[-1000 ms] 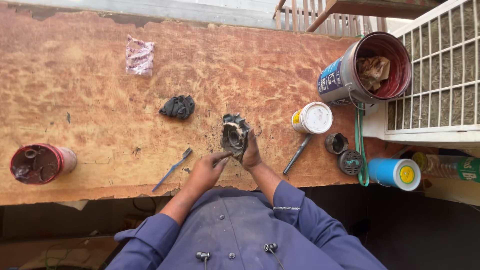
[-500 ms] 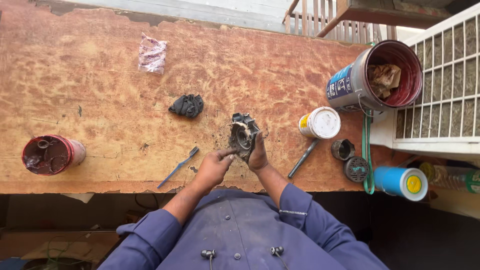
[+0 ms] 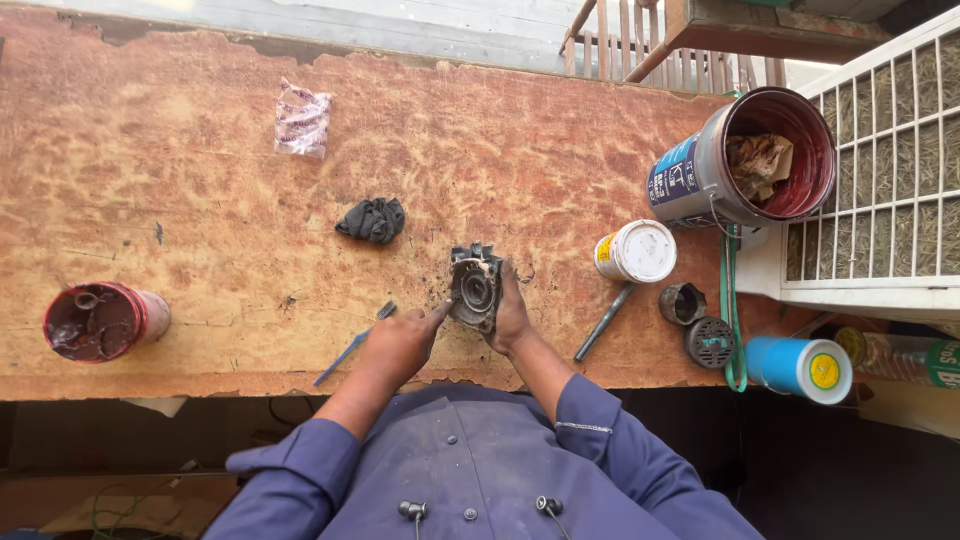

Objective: The person uses a screwdriver to pry open a red power tool housing, then removes a metal component. They scrape and brush away accumulated grime from the inside of the housing using a metal scraper and a small brush, then wipe the area with a cloth.

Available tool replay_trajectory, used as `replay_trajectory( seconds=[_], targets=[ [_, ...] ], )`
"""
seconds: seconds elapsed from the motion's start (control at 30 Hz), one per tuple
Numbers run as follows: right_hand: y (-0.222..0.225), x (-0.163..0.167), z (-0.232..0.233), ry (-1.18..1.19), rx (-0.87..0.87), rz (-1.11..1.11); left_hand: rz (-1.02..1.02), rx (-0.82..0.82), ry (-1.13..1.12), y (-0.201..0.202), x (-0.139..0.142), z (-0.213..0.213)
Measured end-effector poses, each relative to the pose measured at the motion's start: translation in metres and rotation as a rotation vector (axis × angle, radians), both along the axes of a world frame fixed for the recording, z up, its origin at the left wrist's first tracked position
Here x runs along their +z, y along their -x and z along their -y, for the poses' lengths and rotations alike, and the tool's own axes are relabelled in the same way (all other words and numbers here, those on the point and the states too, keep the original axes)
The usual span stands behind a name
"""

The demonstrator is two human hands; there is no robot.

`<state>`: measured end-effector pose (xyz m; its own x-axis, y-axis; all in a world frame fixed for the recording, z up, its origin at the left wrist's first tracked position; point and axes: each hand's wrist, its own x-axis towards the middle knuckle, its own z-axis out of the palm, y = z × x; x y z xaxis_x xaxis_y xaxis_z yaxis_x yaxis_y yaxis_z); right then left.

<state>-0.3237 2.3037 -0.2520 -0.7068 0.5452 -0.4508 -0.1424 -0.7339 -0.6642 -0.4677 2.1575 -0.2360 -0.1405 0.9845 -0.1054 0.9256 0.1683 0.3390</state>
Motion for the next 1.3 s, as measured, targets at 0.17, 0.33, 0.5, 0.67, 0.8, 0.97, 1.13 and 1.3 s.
replay_trajectory(
  seconds=[0.17,0.33,0.5,0.67,0.8,0.97,1.13,1.3],
  targets=[
    [0.002,0.016,-0.019,0.181,0.239,0.238,-0.004,-0.089,0.051,0.016,-0.008,0.006],
    [-0.008,0.018,-0.031,0.265,0.358,0.249,0.181,-0.043,0.034,0.02,-0.003,0.015],
    [-0.025,0.008,-0.032,0.299,0.415,0.213,0.374,0.13,-0.081,-0.003,0.01,0.018],
    [-0.029,0.01,-0.034,0.253,0.388,0.312,0.499,0.263,-0.155,-0.007,0.022,0.016],
    [-0.014,0.025,-0.023,-0.002,0.431,0.699,0.545,0.432,-0.098,-0.001,0.024,0.009],
    [0.002,0.035,-0.002,-1.09,0.445,0.974,0.596,0.563,-0.056,0.006,0.018,0.009],
    [0.005,0.011,-0.001,-1.677,0.816,1.064,0.648,0.678,-0.022,0.016,0.011,0.025],
    [-0.002,-0.016,0.0,-1.834,0.476,0.922,0.611,0.687,-0.196,0.03,0.009,0.051]
  ],
)
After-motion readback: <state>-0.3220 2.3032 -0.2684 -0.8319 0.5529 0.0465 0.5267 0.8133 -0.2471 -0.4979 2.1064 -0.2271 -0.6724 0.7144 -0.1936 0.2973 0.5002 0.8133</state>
